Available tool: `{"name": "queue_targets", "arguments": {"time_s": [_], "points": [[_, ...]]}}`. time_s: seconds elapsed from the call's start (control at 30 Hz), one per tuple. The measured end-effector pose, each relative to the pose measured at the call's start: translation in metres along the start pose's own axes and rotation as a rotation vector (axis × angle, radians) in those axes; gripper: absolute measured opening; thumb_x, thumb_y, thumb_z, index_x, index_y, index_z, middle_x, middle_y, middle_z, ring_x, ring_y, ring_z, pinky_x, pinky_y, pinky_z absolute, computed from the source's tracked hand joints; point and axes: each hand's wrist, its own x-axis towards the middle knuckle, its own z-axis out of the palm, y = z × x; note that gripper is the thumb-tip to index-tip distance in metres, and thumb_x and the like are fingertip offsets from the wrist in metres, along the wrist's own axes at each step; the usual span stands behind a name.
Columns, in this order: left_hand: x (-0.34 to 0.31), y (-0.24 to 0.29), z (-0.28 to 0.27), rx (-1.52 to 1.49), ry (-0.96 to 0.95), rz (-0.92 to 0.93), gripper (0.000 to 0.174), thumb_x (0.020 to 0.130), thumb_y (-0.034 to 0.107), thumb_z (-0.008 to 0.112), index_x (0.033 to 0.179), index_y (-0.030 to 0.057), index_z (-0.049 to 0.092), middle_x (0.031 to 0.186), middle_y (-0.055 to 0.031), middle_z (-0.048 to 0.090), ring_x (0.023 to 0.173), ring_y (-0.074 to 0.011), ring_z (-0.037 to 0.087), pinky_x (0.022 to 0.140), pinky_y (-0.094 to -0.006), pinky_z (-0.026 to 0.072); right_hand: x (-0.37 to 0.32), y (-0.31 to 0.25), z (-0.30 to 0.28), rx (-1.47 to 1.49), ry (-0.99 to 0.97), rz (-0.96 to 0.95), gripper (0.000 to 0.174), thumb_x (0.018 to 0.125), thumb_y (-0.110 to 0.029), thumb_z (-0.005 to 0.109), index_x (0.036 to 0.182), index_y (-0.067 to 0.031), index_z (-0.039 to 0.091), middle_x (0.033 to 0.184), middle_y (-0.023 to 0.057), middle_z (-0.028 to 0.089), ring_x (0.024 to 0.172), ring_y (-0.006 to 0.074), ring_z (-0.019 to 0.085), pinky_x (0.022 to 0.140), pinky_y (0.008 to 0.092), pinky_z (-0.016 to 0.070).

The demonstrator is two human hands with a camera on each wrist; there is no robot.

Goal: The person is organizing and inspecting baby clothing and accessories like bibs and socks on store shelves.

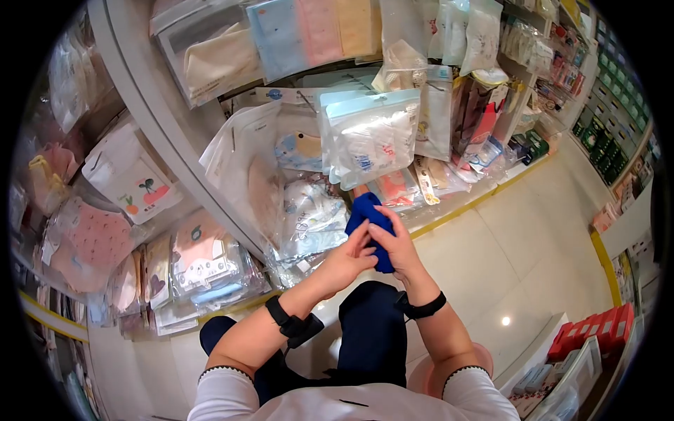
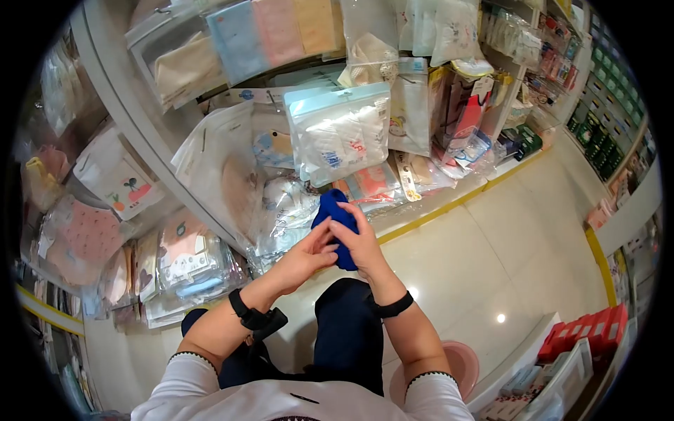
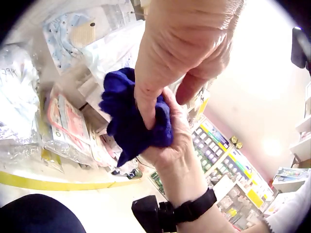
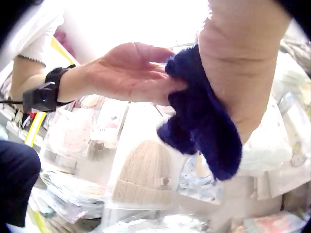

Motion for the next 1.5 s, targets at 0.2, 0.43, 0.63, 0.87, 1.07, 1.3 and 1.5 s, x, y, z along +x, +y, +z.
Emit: {"name": "queue_targets", "arguments": {"time_s": [0.2, 0.43, 0.63, 0.87, 1.07, 1.3, 1.5], "points": [[-0.043, 0.069, -0.024, 0.578, -0.002, -0.015, 0.046, 0.089, 0.008, 0.051, 0.132, 0.0063, 0.037, 0.129, -0.0083, 0.045, 0.105, -0.013, 0.052, 0.084, -0.0268, 0.0445, -0.006, -0.017, -0.032, 0.347, -0.053, 0.142, 0.042, 0.082, -0.016, 0.061, 0.12, -0.0043, 0.046, 0.102, 0.0081, 0.057, 0.09, 0.0173, 0.058, 0.074, 0.0302, 0.0497], [-0.087, 0.155, -0.094, 0.627, 0.526, 0.231, 0.023, 0.09, 0.012, 0.05, 0.108, 0.0036, 0.06, 0.097, -0.0031, 0.062, 0.084, -0.0105, 0.056, 0.074, -0.0237, 0.0448, -0.034, -0.079, -0.104, 0.361, 0.018, 0.247, 0.046, 0.091, -0.028, 0.045, 0.13, -0.0035, 0.037, 0.114, 0.0153, 0.054, 0.099, 0.027, 0.057, 0.079, 0.0377, 0.0498], [-0.003, 0.075, -0.101, 0.492, 0.516, 0.475, 0.024, 0.089, 0.014, 0.053, 0.11, 0.0039, 0.059, 0.102, -0.002, 0.06, 0.094, -0.0092, 0.055, 0.083, -0.0238, 0.0423, 0.001, -0.052, -0.1, 0.456, 0.012, 0.257, 0.044, 0.09, -0.031, 0.049, 0.124, -0.0031, 0.044, 0.114, 0.0145, 0.056, 0.1, 0.0265, 0.056, 0.085, 0.0394, 0.0468], [0.095, 0.056, -0.073, 0.608, 0.646, 0.628, 0.049, 0.078, 0.024, 0.065, 0.121, 0.0061, 0.047, 0.126, -0.0113, 0.043, 0.116, -0.0229, 0.041, 0.097, -0.0358, 0.0312, 0.021, -0.015, -0.052, 0.567, 0.113, 0.202, 0.044, 0.09, -0.032, 0.048, 0.124, -0.0047, 0.045, 0.116, 0.0125, 0.055, 0.101, 0.0251, 0.056, 0.086, 0.039, 0.0454], [0.121, 0.071, -0.055, 0.965, 0.809, 0.752, 0.034, 0.077, 0.032, 0.065, 0.099, 0.0069, 0.058, 0.129, -0.0201, 0.032, 0.119, -0.0349, 0.03, 0.099, -0.0415, 0.0258, 0.015, -0.042, -0.045, 0.355, 0.139, 0.104, 0.044, 0.09, -0.029, 0.047, 0.124, -0.0009, 0.042, 0.116, 0.0146, 0.054, 0.102, 0.0258, 0.055, 0.087, 0.038, 0.0456], [0.141, 0.085, -0.069, 0.713, 0.728, 0.818, 0.033, 0.078, 0.023, 0.066, 0.099, 0.0, 0.057, 0.113, -0.0177, 0.036, 0.106, -0.0314, 0.035, 0.094, -0.0378, 0.0276, 0.013, -0.085, -0.033, 0.115, 0.294, 0.032, 0.04, 0.089, -0.025, 0.05, 0.119, 0.0006, 0.045, 0.107, 0.0138, 0.056, 0.092, 0.0213, 0.059, 0.08, 0.0322, 0.0492], [0.144, 0.08, -0.055, 0.564, 0.622, 1.02, 0.029, 0.081, 0.021, 0.063, 0.099, -0.0009, 0.057, 0.104, -0.0155, 0.038, 0.096, -0.0285, 0.039, 0.085, -0.0348, 0.0342, 0.02, -0.117, -0.034, -0.006, 0.251, -0.006, 0.038, 0.089, -0.025, 0.05, 0.118, 0.0004, 0.046, 0.104, 0.0125, 0.057, 0.089, 0.0193, 0.059, 0.076, 0.0303, 0.0502]]}}
